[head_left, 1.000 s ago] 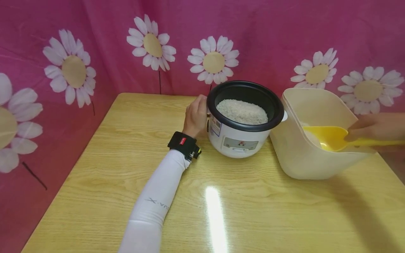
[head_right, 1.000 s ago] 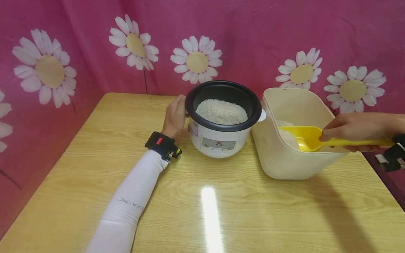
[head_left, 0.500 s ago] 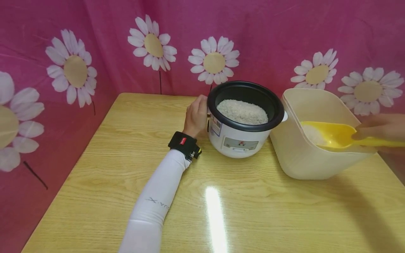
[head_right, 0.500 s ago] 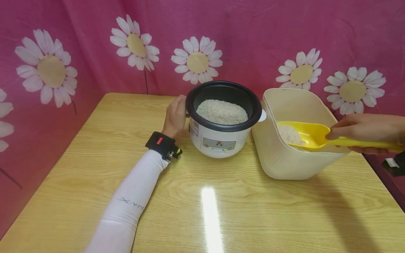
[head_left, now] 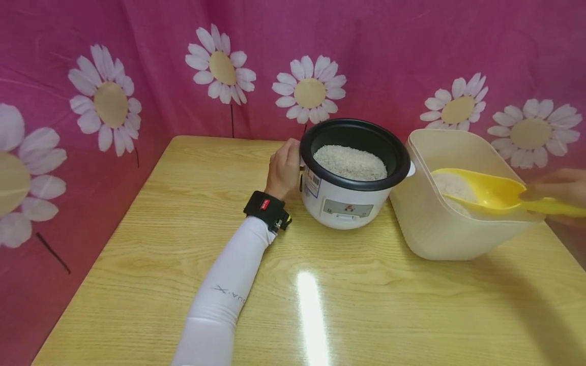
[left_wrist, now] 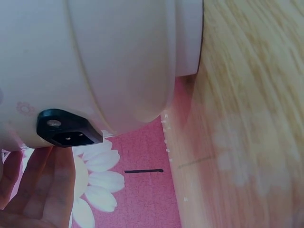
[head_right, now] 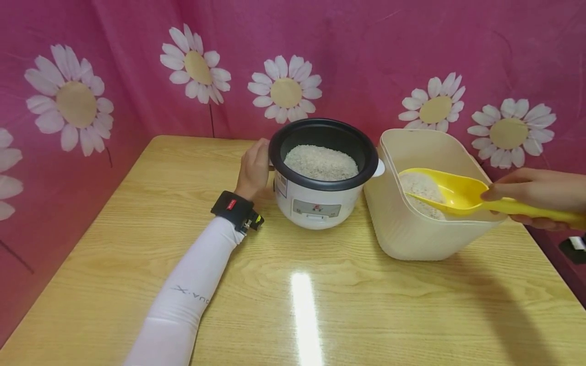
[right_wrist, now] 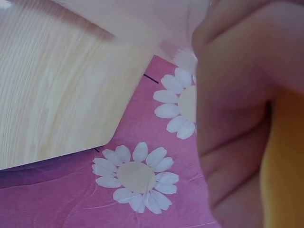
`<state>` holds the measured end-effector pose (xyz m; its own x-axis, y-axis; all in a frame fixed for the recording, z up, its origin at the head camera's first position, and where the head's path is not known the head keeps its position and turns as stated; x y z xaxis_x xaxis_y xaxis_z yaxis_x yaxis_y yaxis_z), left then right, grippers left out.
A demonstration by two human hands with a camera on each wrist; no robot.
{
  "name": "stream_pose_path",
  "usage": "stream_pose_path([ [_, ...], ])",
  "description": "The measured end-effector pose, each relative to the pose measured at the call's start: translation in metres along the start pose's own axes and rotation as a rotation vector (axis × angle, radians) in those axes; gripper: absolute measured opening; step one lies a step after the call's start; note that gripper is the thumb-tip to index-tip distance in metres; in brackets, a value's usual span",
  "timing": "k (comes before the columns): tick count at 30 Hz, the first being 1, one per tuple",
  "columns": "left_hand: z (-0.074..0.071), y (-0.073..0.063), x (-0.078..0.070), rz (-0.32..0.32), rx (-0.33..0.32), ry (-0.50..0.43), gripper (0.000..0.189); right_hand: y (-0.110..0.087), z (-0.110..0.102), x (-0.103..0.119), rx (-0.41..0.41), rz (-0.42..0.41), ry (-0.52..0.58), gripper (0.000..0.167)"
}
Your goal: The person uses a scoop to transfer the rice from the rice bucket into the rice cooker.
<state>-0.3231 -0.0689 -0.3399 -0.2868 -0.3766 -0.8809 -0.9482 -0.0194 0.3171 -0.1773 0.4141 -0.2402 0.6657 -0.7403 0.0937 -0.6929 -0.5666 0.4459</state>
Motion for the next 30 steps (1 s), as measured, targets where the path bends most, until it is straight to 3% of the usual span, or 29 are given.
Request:
stream_pose_path([
  [1, 0.000, 0.000, 0.000, 0.002, -0.001, 0.001, 0.047, -0.003, 0.000, 0.003, -0.065, -0.108, -0.025, 0.052],
  [2, 0.000, 0.000, 0.000, 0.005, -0.002, 0.003, 0.047, -0.003, 0.000, 0.004, -0.083, -0.138, -0.002, 0.064],
  [4, 0.000, 0.001, 0.000, 0.007, 0.000, 0.004, 0.047, -0.003, 0.000, 0.003, -0.113, -0.164, 0.020, 0.064],
  [16, 0.000, 0.002, 0.001, 0.003, 0.004, 0.016, 0.048, -0.016, 0.004, -0.004, -0.226, -0.066, 0.034, 0.080],
  [24, -0.002, 0.002, 0.002, 0.006, 0.001, 0.016, 0.048, -0.013, 0.005, -0.019, -0.272, -0.210, 0.052, 0.076],
  [30, -0.003, 0.002, 0.001, 0.011, -0.008, 0.014, 0.048, -0.009, 0.004, -0.025, -0.285, -0.223, 0.047, 0.076],
])
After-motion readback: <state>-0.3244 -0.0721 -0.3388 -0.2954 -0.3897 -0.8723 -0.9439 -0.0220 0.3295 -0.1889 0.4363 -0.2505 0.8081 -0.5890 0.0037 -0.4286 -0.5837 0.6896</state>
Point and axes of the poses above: each hand's wrist, its own y-axis towards the middle knuckle, its own z-axis out of the palm, x = y × z, the point moved 4 cm from there along y, towards the middle knuckle, and after that the axes turned 4 degrees about -z, right-handed, at the moved point
